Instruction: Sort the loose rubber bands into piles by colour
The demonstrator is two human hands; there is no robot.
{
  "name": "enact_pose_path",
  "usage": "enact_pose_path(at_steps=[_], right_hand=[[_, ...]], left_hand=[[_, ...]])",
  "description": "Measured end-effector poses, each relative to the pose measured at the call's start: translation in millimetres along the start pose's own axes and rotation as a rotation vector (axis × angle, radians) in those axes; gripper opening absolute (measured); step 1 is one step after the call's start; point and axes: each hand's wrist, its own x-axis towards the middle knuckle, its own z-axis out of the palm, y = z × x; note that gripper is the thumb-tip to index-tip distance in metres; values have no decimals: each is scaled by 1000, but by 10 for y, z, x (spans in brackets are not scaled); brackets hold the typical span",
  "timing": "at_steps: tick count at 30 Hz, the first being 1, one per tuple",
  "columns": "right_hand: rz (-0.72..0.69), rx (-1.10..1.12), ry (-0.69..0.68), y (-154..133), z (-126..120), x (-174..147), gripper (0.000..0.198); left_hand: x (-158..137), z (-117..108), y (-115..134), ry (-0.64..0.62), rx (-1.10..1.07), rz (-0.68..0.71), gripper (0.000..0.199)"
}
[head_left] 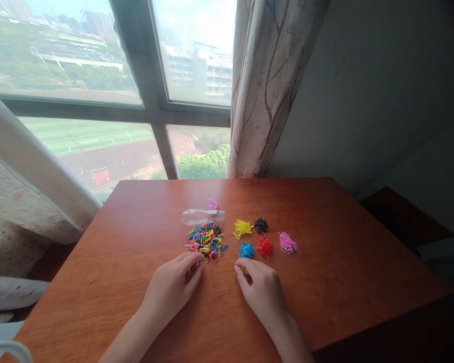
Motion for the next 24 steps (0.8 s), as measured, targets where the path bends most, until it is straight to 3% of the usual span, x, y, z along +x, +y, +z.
enact_pose_path(at_steps=[6,16,24], right_hand=[[-35,-5,-81,-197,146,-22,16],[-9,17,-110,-191,129,-26,15],[-8,12,-130,-213,125,-23,15]], left_hand=[[62,-6,39,45,99,21,21],[238,-92,267,-62,322,40,21],[316,-63,266,-47,362,43,16]])
